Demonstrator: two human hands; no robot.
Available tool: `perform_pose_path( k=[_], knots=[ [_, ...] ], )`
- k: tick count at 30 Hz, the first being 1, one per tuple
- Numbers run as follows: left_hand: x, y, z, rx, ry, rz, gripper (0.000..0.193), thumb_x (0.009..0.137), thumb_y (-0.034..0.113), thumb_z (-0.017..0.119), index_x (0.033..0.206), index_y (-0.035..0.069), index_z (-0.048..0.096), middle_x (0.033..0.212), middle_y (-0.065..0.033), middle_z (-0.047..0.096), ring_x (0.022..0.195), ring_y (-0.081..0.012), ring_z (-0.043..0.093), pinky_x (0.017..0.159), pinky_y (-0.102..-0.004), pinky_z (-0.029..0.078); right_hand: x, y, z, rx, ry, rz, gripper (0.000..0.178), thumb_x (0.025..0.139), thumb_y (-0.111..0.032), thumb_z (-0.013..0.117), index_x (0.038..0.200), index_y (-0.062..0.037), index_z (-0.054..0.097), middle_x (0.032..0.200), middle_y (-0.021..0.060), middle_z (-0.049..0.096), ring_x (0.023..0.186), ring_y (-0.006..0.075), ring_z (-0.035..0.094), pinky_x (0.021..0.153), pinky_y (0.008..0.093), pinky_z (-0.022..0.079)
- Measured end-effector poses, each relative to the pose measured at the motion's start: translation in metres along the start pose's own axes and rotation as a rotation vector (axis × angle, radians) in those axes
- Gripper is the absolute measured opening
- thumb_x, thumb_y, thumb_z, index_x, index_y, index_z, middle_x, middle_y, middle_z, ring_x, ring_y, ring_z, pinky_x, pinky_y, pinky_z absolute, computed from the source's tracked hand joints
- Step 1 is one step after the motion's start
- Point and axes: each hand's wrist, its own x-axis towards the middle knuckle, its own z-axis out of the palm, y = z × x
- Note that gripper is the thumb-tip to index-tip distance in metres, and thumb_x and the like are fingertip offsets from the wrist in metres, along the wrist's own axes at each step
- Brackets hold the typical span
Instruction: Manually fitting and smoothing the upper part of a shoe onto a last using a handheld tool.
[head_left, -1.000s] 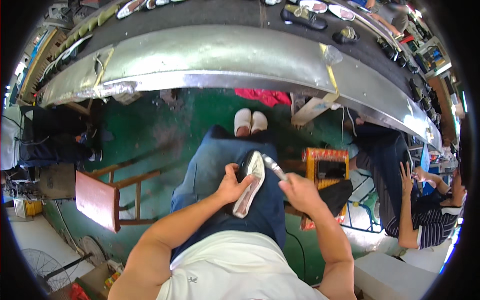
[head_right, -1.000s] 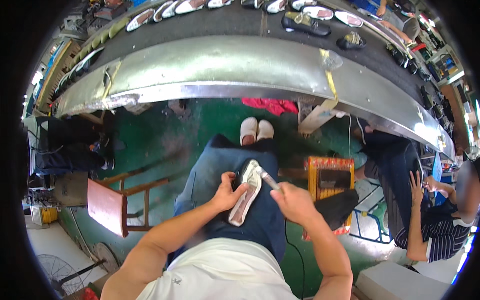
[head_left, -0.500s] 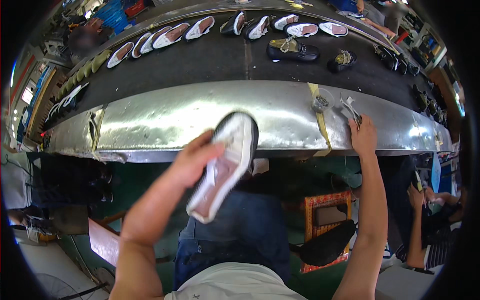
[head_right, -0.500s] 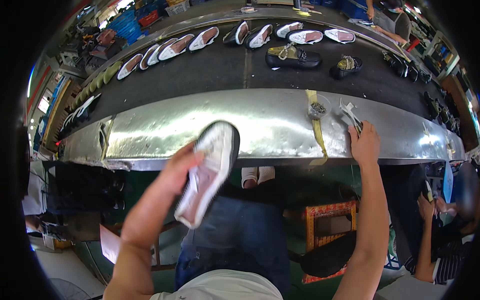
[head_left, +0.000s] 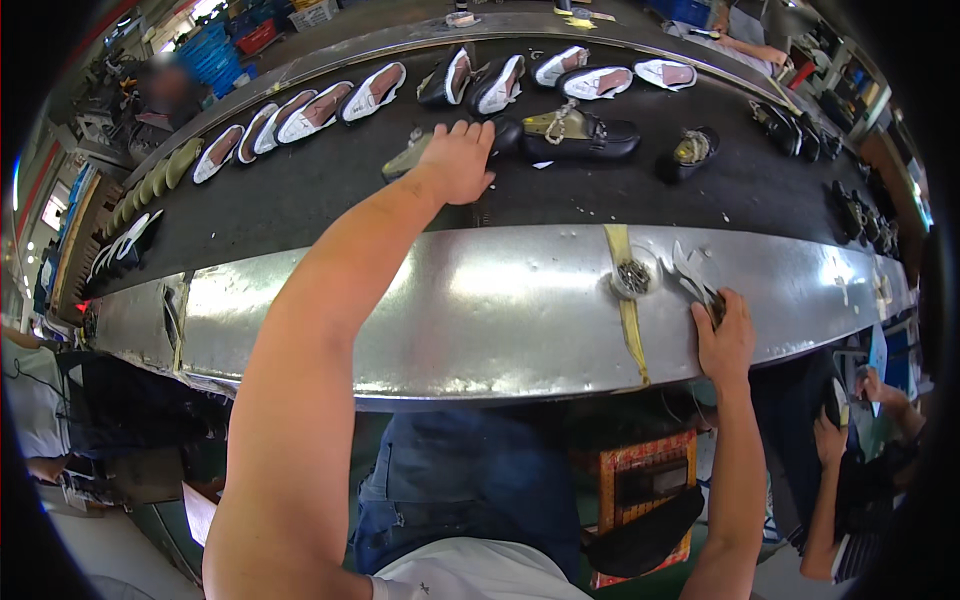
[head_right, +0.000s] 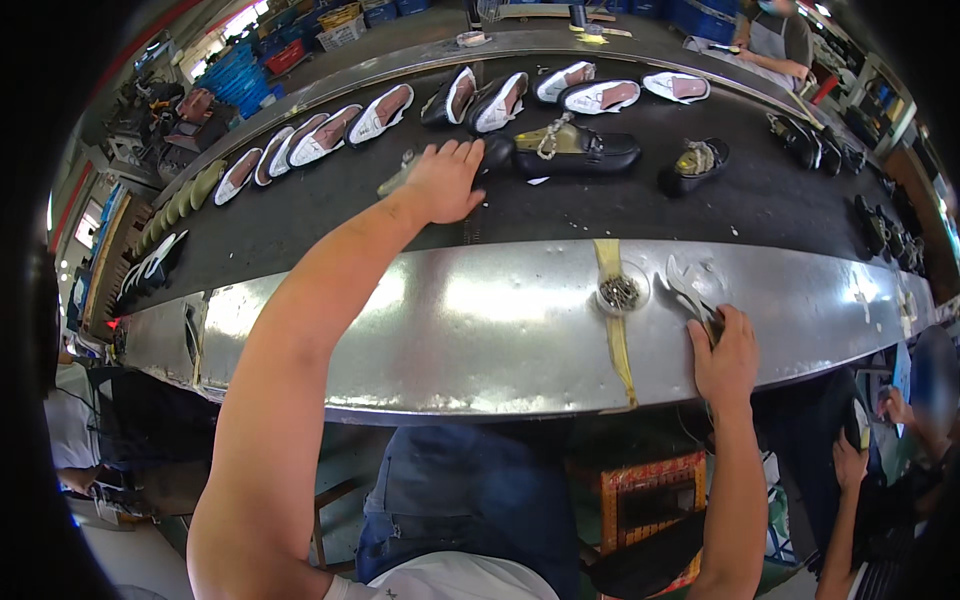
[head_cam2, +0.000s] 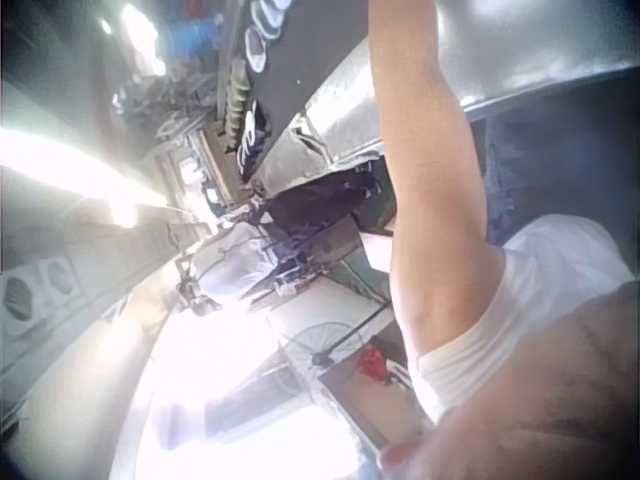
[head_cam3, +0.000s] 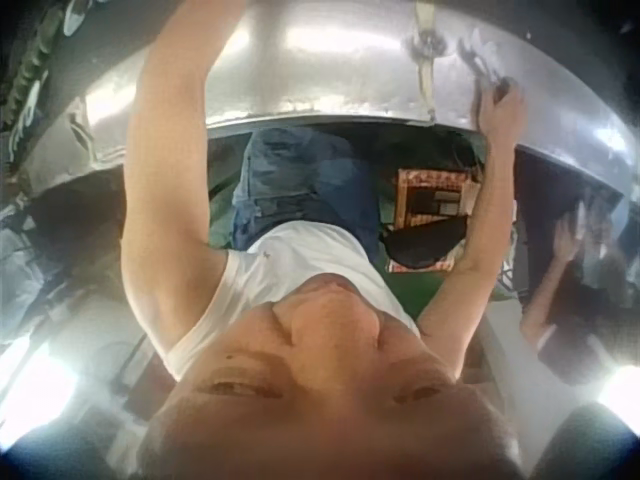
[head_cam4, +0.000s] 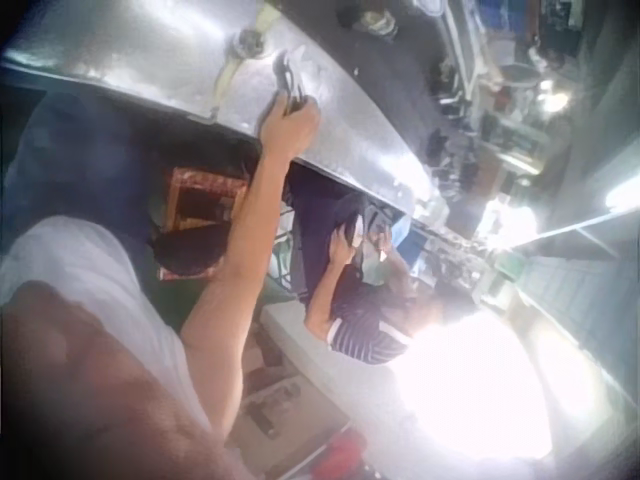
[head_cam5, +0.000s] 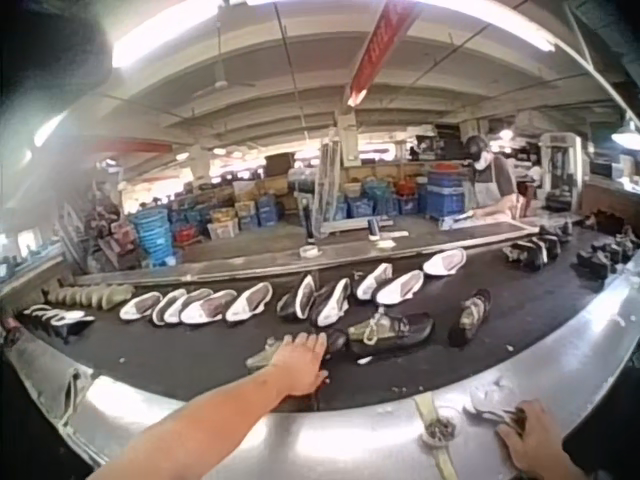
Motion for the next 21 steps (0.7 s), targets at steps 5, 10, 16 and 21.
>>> perform_pose_path(
  k=[5, 10, 16, 21],
  knots=[
    [0.008, -0.019, -0.024, 0.023, -0.333, 0.139, 0.071, 0.090, 0.044, 0.069, 0.145, 0.004, 0.049, 0.129, -0.0149, 0.062, 0.118, -0.0327, 0.060, 0.101, -0.0472, 0.047, 0.004, -0.004, 0.002, 0.005, 0.009, 0.046, 0.043, 0.091, -0.030, 0.070, 0.120, -0.0008, 0.058, 0.110, 0.0203, 0.063, 0.102, 0.0408, 0.060, 0.090, 0.0474, 0.047],
    [0.044, -0.047, -0.027, -0.408, -0.308, -0.106, 0.056, 0.092, 0.050, 0.064, 0.126, 0.005, 0.069, 0.115, -0.0173, 0.071, 0.109, -0.0365, 0.067, 0.095, -0.0426, 0.052, 0.006, -0.005, 0.001, 0.014, -0.028, 0.073, 0.043, 0.090, -0.028, 0.071, 0.121, -0.0005, 0.058, 0.112, 0.0211, 0.063, 0.103, 0.0420, 0.060, 0.090, 0.0477, 0.047],
    [0.101, -0.123, 0.056, -0.648, -0.097, -0.699, 0.076, 0.085, 0.057, 0.068, 0.123, -0.008, 0.066, 0.122, -0.0272, 0.068, 0.114, -0.0375, 0.067, 0.095, -0.0425, 0.053, 0.008, -0.012, 0.002, 0.038, -0.039, 0.096, 0.043, 0.087, -0.022, 0.073, 0.119, 0.0009, 0.057, 0.109, 0.0218, 0.062, 0.100, 0.0418, 0.060, 0.089, 0.0469, 0.048],
    [0.143, -0.132, 0.098, -0.803, -0.074, -0.898, 0.109, 0.080, 0.065, 0.070, 0.144, -0.016, 0.037, 0.140, -0.0295, 0.056, 0.129, -0.0384, 0.058, 0.106, -0.0403, 0.047, 0.007, -0.017, 0.006, 0.077, -0.044, 0.113, 0.042, 0.082, -0.017, 0.075, 0.116, 0.0023, 0.057, 0.106, 0.0219, 0.061, 0.095, 0.0403, 0.060, 0.086, 0.0446, 0.049]
  ],
)
